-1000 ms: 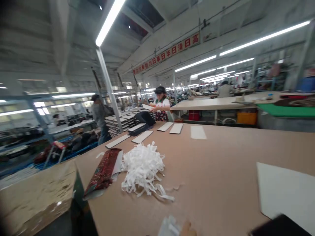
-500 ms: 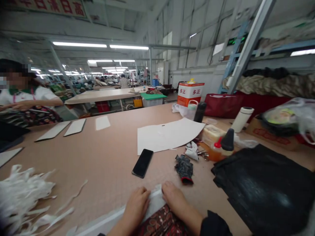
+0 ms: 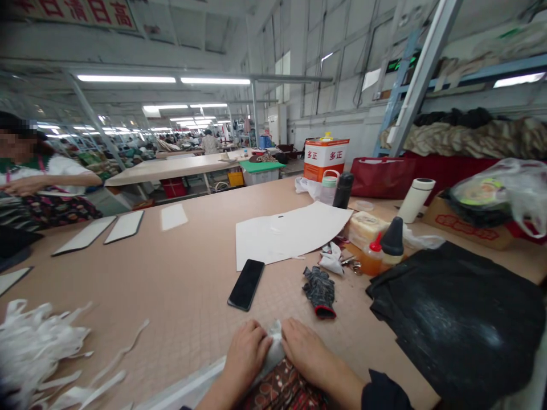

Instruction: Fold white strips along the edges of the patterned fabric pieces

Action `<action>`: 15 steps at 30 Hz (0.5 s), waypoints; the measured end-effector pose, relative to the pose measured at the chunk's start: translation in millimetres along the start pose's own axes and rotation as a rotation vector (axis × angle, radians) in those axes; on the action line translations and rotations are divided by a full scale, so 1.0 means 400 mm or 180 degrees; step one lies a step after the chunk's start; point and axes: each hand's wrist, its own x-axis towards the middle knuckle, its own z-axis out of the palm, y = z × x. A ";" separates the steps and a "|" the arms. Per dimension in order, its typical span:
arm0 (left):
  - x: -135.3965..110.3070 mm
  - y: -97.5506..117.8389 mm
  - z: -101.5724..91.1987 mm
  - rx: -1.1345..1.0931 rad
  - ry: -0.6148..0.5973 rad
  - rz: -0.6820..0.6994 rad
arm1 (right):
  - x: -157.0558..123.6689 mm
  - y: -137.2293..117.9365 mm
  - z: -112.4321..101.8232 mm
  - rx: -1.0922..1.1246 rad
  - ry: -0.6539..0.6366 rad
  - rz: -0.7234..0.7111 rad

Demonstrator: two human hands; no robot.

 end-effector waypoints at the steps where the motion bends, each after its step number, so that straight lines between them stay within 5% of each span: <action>1: 0.000 0.001 0.000 -0.0099 0.0003 -0.0042 | 0.003 0.001 -0.003 0.0302 -0.0015 0.0031; 6: 0.011 0.004 0.008 -0.0521 -0.0183 -0.0414 | 0.053 0.023 0.011 0.1527 0.0016 0.0247; 12: 0.020 0.007 0.026 -0.0171 -0.0137 -0.0507 | 0.090 0.049 0.050 0.1449 0.0008 0.0187; 15: 0.015 0.007 0.041 0.0164 -0.0015 -0.0215 | 0.088 0.051 0.062 0.1318 0.0184 0.0049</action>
